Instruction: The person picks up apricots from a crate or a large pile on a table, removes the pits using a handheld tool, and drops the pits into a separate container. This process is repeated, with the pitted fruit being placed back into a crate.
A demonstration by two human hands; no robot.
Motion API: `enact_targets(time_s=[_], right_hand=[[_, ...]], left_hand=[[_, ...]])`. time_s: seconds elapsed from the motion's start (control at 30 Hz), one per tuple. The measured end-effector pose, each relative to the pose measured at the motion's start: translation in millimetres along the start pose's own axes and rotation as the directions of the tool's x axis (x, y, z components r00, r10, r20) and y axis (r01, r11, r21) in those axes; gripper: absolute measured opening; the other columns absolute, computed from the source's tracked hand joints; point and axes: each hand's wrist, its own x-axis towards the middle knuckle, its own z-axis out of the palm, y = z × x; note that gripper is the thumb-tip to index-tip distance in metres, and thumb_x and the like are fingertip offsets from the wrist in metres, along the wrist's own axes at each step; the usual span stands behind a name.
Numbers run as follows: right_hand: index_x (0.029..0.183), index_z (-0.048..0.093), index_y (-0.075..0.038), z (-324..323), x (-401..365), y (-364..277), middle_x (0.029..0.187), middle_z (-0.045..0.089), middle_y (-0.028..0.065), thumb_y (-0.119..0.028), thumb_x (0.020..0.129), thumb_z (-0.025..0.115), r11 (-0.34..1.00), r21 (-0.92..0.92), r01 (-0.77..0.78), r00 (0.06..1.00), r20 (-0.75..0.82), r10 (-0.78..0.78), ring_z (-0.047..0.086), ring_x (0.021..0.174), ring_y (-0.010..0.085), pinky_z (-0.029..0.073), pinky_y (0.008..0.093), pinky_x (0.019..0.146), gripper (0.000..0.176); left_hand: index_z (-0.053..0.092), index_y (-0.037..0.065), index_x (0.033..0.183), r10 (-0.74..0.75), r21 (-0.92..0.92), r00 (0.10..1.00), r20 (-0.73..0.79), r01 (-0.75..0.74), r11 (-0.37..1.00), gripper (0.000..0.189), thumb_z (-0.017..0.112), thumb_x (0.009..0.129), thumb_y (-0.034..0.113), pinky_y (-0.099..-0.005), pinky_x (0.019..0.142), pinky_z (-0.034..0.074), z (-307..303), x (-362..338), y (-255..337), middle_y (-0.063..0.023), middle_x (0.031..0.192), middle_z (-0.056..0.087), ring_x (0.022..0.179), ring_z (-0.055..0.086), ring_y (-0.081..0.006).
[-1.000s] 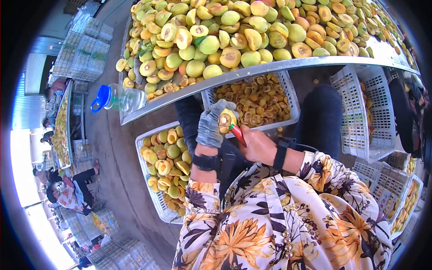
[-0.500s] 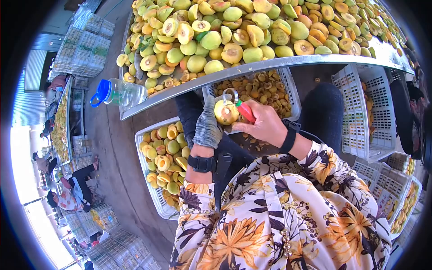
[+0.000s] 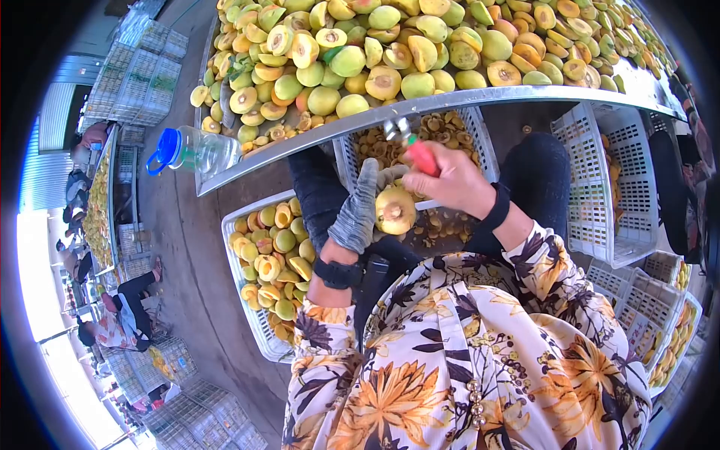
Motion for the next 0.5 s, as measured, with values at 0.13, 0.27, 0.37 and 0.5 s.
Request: enact_targets(time_s=[0.13, 0.27, 0.37, 0.5], right_hand=[[0.101, 0.055, -0.001, 4, -2, -9, 0.077, 0.060, 0.0144, -0.027, 0.071, 0.072, 0.930, -0.314, 0.191, 0.933, 0.351, -0.073, 0.059, 0.069, 0.0234, 0.047, 0.0307, 0.065, 0.043], [0.091, 0.055, -0.001, 22, 1, 5, 0.066, 0.056, 0.0069, -0.028, 0.072, 0.072, 0.997, -0.018, 0.074, 0.994, -0.084, -0.076, 0.055, 0.055, 0.0161, 0.045, 0.0303, 0.053, 0.038], [0.083, 0.050, -0.003, 41, -1, -1, 0.055, 0.048, 0.0010, -0.033, 0.078, 0.066, 0.865, 0.384, -0.322, 0.919, -0.092, 0.383, 0.046, 0.040, 0.0052, 0.034, 0.0216, 0.035, 0.034], [0.078, 0.048, 0.000, 52, -13, 8, 0.054, 0.053, 0.0164, -0.027, 0.078, 0.065, 0.993, -0.074, -0.088, 0.982, -0.171, 0.074, 0.054, 0.046, 0.0301, 0.042, 0.0365, 0.044, 0.032]], left_hand=[[0.051, 0.002, 0.112, 0.036, 0.011, 0.999, -0.004, -0.036, 0.999, 0.067, 0.037, 0.084, 0.062, -0.0231, 0.070, 0.048, -1, 11, 3, -0.0050, 0.099, 0.057, 0.081, 0.057, -0.0131], [0.037, 0.005, 0.128, 0.215, 0.016, 0.976, 0.039, -0.215, 0.976, 0.078, 0.039, 0.080, 0.066, -0.0307, 0.081, 0.046, -4, -3, -2, -0.0084, 0.114, 0.052, 0.097, 0.054, -0.0190], [0.041, 0.006, 0.123, 0.475, -0.066, 0.856, -0.206, -0.496, 0.866, 0.057, 0.042, 0.087, 0.050, -0.0310, 0.084, 0.044, 11, 17, -29, -0.0073, 0.112, 0.051, 0.099, 0.051, -0.0181], [0.050, 0.004, 0.111, 0.442, -0.193, 0.805, -0.396, -0.544, 0.817, 0.041, 0.043, 0.090, 0.038, -0.0284, 0.078, 0.047, -2, 20, -28, -0.0062, 0.098, 0.057, 0.088, 0.056, -0.0173]])
